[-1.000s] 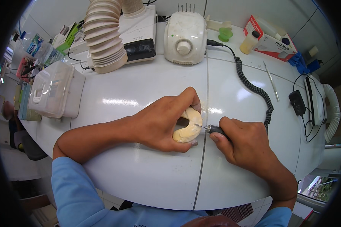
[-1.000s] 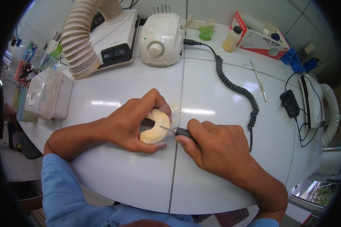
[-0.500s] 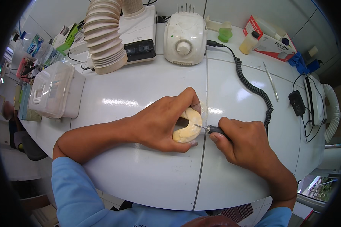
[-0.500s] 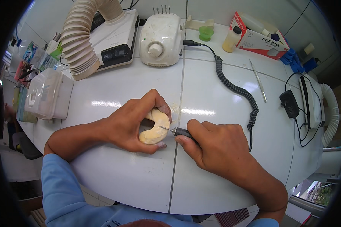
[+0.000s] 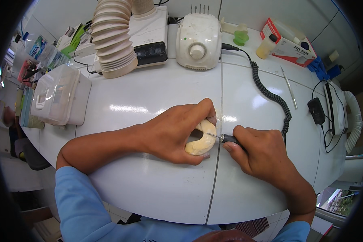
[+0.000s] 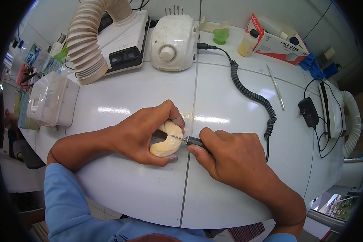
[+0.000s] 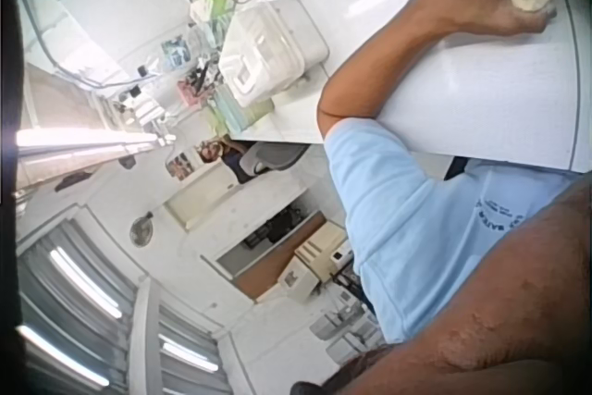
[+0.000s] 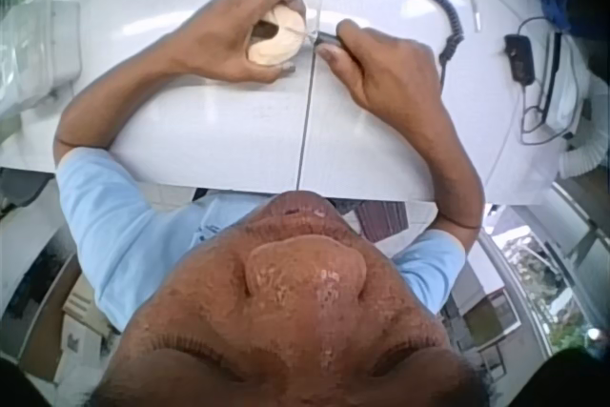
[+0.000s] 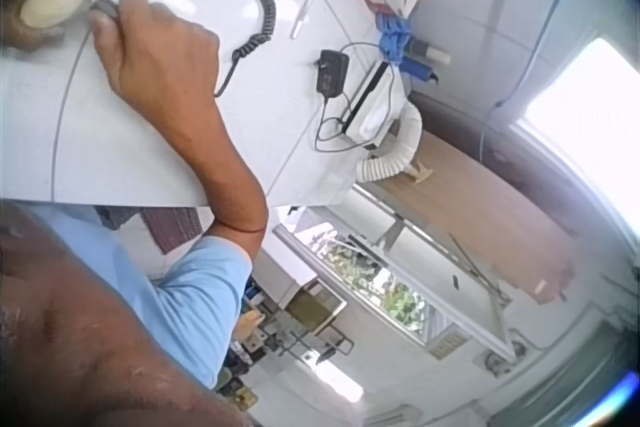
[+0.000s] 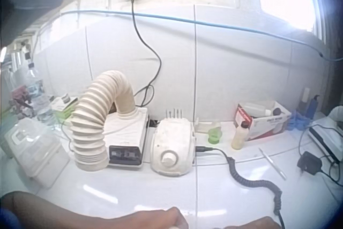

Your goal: The person trims a dental mold using a rotary tool held in their right hand while securing the mold with their left hand.

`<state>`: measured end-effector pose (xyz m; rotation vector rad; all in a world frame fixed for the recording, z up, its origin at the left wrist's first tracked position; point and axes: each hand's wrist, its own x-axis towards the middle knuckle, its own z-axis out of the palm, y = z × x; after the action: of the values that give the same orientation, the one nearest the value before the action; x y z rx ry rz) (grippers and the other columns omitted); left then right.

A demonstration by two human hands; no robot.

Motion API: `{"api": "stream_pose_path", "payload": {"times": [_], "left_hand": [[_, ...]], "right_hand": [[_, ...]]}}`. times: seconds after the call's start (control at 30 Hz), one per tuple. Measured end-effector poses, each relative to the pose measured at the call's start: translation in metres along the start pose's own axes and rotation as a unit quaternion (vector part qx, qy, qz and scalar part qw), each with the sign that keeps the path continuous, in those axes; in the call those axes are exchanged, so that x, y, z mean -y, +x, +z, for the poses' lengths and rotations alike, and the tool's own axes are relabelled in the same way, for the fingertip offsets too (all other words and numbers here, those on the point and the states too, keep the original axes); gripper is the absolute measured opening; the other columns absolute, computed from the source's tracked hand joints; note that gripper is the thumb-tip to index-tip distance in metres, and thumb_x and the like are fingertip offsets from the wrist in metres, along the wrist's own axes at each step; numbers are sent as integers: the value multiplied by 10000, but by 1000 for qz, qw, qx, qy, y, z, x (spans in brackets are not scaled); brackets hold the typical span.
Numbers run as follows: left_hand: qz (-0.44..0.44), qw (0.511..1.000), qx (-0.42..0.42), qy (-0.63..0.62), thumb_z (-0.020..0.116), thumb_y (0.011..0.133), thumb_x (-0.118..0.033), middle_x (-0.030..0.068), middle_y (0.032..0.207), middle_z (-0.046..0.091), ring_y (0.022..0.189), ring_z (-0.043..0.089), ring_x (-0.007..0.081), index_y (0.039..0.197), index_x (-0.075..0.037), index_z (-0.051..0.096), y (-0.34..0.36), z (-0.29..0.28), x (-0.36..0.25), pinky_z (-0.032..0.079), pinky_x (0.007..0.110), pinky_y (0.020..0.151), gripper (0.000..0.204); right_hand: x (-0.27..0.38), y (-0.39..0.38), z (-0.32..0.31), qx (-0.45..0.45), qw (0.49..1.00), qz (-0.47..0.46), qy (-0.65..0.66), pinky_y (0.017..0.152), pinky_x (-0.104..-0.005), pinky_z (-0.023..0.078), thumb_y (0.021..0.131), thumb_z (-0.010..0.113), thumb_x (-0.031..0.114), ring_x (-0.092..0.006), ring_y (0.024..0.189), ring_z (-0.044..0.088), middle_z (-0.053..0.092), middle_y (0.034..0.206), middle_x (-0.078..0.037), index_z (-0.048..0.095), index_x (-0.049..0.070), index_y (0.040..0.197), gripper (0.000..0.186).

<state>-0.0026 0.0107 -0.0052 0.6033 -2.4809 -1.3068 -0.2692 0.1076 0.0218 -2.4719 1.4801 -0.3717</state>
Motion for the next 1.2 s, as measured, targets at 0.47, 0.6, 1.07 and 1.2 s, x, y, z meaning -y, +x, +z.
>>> {"api": "stream_pose_path", "payload": {"times": [0.47, 0.6, 1.07, 1.2], "left_hand": [[36, 999, 1, 37, 949, 754, -214, 170, 1193, 669, 1096, 713, 378, 1268, -41, 514, 1, 0, 1, 579, 450, 944, 696], [37, 998, 4, 49, 946, 757, -215, 170, 1194, 671, 1097, 711, 378, 1267, -41, 516, 0, 0, 1, 576, 455, 943, 690], [44, 998, 16, 50, 956, 741, -240, 164, 1191, 657, 1099, 695, 375, 1273, -44, 521, 0, -1, 1, 565, 458, 935, 715], [45, 997, 18, 58, 958, 739, -243, 163, 1192, 658, 1100, 696, 374, 1274, -43, 520, 0, -1, 1, 565, 459, 934, 720]], "right_hand": [[-2, 0, -1, 2, 1000, 1, -8, 490, -443, 481, 1057, 739, 462, -303, 537, 666, 663, 672, -58, 657, 109, 908, 392], [-1, 1, -1, 10, 1000, -6, -5, 489, -440, 478, 1059, 738, 458, -299, 536, 666, 662, 670, -56, 652, 107, 901, 395], [-1, 0, 1, -9, 1000, -4, -4, 493, -435, 478, 1054, 746, 449, -295, 533, 654, 652, 667, -56, 647, 106, 895, 390], [-1, 0, 0, 6, 1000, -7, -6, 493, -434, 477, 1056, 745, 449, -292, 536, 657, 653, 668, -55, 649, 107, 897, 389]]}}
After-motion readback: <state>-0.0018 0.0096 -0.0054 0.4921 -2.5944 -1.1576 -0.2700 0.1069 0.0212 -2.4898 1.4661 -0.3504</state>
